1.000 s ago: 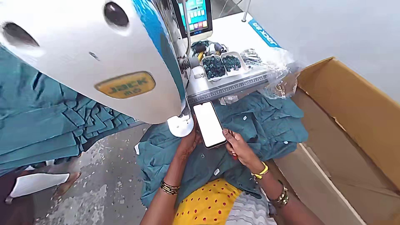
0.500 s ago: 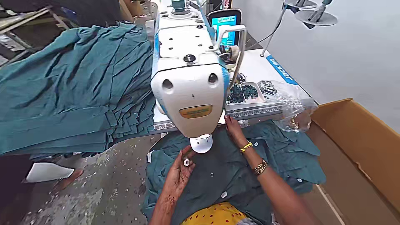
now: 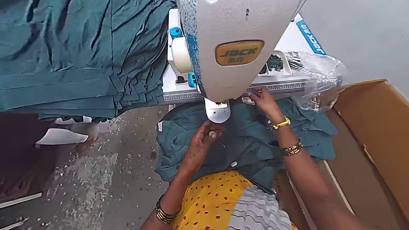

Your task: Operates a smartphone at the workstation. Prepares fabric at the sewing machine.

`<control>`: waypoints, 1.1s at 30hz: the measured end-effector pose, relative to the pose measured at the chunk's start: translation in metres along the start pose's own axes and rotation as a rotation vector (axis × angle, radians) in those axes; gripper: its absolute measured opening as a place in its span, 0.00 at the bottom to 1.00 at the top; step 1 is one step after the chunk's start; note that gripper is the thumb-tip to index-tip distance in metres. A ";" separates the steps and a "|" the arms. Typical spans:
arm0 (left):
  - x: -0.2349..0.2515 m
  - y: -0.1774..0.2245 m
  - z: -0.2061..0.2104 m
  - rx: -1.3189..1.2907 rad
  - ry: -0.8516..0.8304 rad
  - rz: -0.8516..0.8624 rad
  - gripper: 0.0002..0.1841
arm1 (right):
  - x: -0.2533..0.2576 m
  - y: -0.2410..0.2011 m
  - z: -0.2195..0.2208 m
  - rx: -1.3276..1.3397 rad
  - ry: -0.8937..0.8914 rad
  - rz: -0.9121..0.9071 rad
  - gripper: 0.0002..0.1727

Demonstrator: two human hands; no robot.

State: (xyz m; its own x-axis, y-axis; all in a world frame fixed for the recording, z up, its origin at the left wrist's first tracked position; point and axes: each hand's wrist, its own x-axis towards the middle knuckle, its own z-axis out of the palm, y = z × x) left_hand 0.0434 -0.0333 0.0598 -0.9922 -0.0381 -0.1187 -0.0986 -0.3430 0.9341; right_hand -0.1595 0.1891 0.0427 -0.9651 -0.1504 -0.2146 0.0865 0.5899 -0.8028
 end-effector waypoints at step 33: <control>-0.017 0.000 -0.002 -0.389 -0.096 -0.249 0.23 | -0.145 -0.041 0.073 0.086 -0.164 -0.669 0.17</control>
State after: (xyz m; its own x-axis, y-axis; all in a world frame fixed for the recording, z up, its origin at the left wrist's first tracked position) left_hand 0.0607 -0.0349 0.0615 -0.9464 0.1703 -0.2746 -0.3167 -0.6574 0.6838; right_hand -0.0050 0.1290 0.0660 -0.7686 -0.5818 0.2661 -0.4883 0.2649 -0.8315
